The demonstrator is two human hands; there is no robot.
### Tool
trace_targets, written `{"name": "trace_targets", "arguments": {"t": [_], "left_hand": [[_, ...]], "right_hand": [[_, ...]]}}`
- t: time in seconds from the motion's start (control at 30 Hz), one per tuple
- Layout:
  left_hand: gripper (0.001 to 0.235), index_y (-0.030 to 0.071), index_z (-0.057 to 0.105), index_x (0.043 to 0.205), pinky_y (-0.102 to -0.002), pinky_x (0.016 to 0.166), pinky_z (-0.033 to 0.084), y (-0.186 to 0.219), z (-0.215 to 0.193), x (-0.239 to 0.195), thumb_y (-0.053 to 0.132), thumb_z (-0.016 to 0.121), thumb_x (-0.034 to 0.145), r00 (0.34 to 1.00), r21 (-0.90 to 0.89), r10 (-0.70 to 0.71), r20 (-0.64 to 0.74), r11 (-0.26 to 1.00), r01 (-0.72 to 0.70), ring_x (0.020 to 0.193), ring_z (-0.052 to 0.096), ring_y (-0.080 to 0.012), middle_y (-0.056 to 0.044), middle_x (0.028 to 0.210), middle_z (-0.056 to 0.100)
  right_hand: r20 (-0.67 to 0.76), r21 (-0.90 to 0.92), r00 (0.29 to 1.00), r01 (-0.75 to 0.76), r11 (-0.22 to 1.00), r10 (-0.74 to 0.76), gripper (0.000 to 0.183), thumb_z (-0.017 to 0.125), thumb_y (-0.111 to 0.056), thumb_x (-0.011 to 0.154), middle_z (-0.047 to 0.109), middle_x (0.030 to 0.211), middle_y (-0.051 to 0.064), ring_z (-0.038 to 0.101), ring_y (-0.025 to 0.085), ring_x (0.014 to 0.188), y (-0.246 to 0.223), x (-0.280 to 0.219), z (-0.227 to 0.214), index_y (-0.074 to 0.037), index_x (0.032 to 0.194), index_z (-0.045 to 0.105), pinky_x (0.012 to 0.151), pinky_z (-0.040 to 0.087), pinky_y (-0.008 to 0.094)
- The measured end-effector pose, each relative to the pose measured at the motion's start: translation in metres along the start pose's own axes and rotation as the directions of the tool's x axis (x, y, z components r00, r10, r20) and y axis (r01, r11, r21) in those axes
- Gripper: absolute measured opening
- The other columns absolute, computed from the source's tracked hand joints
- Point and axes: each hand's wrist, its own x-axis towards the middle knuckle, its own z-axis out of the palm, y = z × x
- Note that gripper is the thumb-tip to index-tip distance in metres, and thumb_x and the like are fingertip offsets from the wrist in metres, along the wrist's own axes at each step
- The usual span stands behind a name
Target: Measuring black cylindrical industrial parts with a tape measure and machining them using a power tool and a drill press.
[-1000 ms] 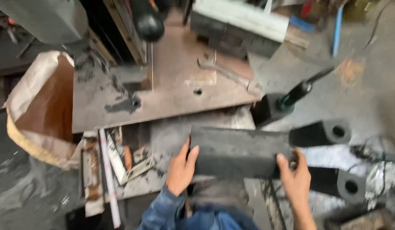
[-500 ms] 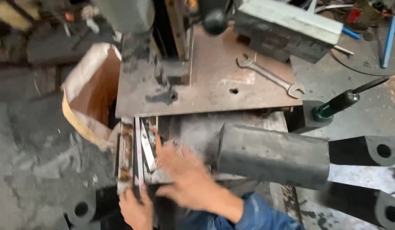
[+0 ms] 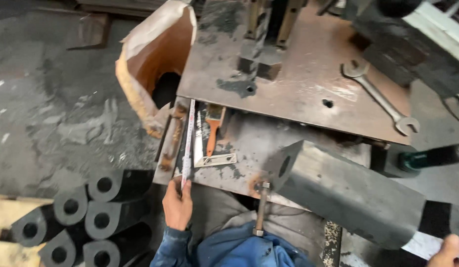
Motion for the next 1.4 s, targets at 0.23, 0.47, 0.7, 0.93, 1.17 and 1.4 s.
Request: {"name": "trace_targets", "arguments": {"t": [0.23,0.47,0.7,0.93,1.17,1.4], "left_hand": [[0.026,0.0,0.061,0.116,-0.028,0.063,0.047,-0.028,-0.027,-0.076,0.012,0.072,0.096,0.971,-0.521,-0.239,0.01,0.827,0.209,0.07,0.057,-0.0113,-0.007,0.083,0.065],[0.033,0.0,0.06,0.113,-0.027,0.067,0.053,0.056,-0.013,-0.071,0.009,0.077,0.086,0.978,-0.446,0.21,-0.002,0.875,-0.189,0.072,0.063,-0.0126,-0.008,0.084,0.067],[0.034,0.004,0.066,0.101,-0.036,0.06,0.057,0.169,0.013,-0.066,0.021,0.085,0.078,0.599,-0.427,0.717,0.357,0.695,-0.578,0.068,0.074,-0.029,-0.014,0.081,0.074],[0.041,0.009,0.068,0.101,-0.041,0.056,0.059,0.153,0.041,-0.122,0.038,0.089,0.08,0.377,-0.437,0.707,0.598,0.682,-0.586,0.067,0.077,-0.03,-0.012,0.082,0.077],[0.038,0.012,0.067,0.101,-0.043,0.053,0.057,0.17,0.045,-0.111,0.04,0.085,0.084,0.273,-0.359,0.632,0.725,0.685,-0.634,0.065,0.076,-0.0297,-0.01,0.082,0.077],[0.03,0.016,0.064,0.093,-0.043,0.05,0.053,0.255,0.025,-0.036,0.04,0.08,0.086,0.182,-0.273,0.663,0.726,0.521,-0.809,0.057,0.069,-0.0288,-0.008,0.073,0.069]], "right_hand": [[-0.069,0.447,0.997,0.008,0.894,0.026,0.046,0.062,-0.003,0.111,0.055,0.146,0.026,0.055,0.032,0.134,-0.185,0.024,-0.046,0.008,0.152,0.046,0.116,0.044,0.039],[-0.051,0.753,0.988,-0.057,0.656,0.143,0.051,0.066,-0.007,0.111,0.049,0.157,0.019,0.048,0.028,0.152,-0.214,0.036,-0.045,0.002,0.154,0.041,0.133,0.037,0.039],[0.03,0.809,0.95,-0.206,0.55,0.311,0.044,0.064,-0.006,0.112,0.061,0.145,0.02,0.06,0.026,0.139,-0.154,0.008,-0.067,0.006,0.151,0.047,0.12,0.046,0.036],[0.146,0.792,0.929,-0.315,0.523,0.339,0.047,0.065,-0.021,0.111,0.069,0.127,0.021,0.066,0.023,0.125,-0.134,-0.023,-0.089,0.007,0.147,0.051,0.11,0.048,0.027],[0.193,0.834,0.922,-0.334,0.44,0.335,0.057,0.061,-0.027,0.107,0.064,0.14,0.024,0.062,0.027,0.132,-0.139,-0.01,-0.074,0.009,0.149,0.047,0.105,0.048,0.031],[0.381,0.891,0.753,-0.454,0.004,0.537,0.033,0.058,-0.01,0.108,0.067,0.13,0.02,0.063,0.021,0.115,-0.122,0.004,-0.048,0.008,0.136,0.055,0.099,0.051,0.031]]}}
